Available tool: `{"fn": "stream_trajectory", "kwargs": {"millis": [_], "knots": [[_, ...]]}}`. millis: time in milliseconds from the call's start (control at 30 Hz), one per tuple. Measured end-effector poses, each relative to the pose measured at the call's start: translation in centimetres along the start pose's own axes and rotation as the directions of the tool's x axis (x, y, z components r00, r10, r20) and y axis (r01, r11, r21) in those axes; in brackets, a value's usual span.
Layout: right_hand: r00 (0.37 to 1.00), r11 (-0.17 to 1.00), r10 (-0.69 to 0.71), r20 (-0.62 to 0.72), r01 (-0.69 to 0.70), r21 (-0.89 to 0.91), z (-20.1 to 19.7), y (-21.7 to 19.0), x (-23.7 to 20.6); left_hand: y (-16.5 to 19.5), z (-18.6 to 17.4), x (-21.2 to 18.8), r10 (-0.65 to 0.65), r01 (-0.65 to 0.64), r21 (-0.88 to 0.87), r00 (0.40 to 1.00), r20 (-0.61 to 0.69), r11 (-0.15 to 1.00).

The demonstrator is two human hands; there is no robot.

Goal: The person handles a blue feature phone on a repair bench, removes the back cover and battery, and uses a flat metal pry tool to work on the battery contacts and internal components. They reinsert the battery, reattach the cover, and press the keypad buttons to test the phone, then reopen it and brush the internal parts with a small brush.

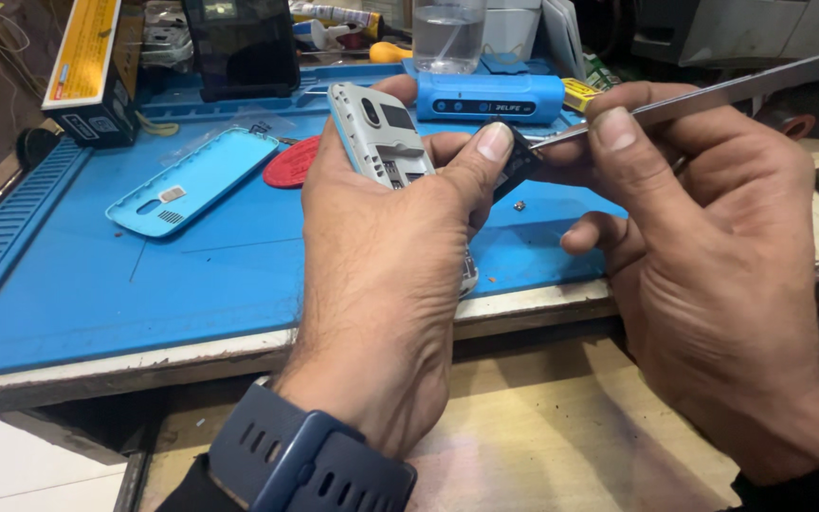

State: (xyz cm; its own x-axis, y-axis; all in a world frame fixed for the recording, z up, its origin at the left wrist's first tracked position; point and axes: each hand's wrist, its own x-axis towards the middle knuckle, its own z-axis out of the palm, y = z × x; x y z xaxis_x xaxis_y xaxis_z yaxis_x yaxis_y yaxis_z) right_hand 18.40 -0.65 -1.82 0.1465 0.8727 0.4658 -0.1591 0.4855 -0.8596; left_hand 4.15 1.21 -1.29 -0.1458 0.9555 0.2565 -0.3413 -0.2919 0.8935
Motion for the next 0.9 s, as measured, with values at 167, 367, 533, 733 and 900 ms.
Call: {"fn": "stream_trajectory", "kwargs": {"millis": [167, 367, 533, 733, 900], "knots": [[1.0, 1.0, -0.004, -0.022, 0.003, -0.017, 0.0, 0.16, 0.07, 0.13, 0.08, -0.06, -0.011, 0.011, 0.009, 1.0, -0.006, 1.0], [1.0, 1.0, -0.011, -0.008, 0.011, -0.01, -0.09, 0.25, 0.03, 0.2, 0.14, -0.05, -0.011, 0.011, 0.005, 1.0, -0.004, 1.0], [0.999, 0.999, -0.036, -0.017, 0.036, -0.002, 0.07, 0.43, -0.06, 0.19, 0.13, -0.04, -0.029, 0.029, 0.012, 0.999, -0.022, 1.0], [1.0, 1.0, -0.018, -0.022, 0.018, -0.008, 0.01, 0.32, 0.04, 0.22, 0.15, -0.07, -0.027, 0.027, 0.007, 1.0, -0.002, 1.0], [1.0, 1.0, -0.012, -0.012, 0.013, 0.014, -0.01, 0.41, -0.03, 0.38, 0.05, -0.19, -0.039, 0.039, 0.006, 0.999, -0.022, 0.999]]}}
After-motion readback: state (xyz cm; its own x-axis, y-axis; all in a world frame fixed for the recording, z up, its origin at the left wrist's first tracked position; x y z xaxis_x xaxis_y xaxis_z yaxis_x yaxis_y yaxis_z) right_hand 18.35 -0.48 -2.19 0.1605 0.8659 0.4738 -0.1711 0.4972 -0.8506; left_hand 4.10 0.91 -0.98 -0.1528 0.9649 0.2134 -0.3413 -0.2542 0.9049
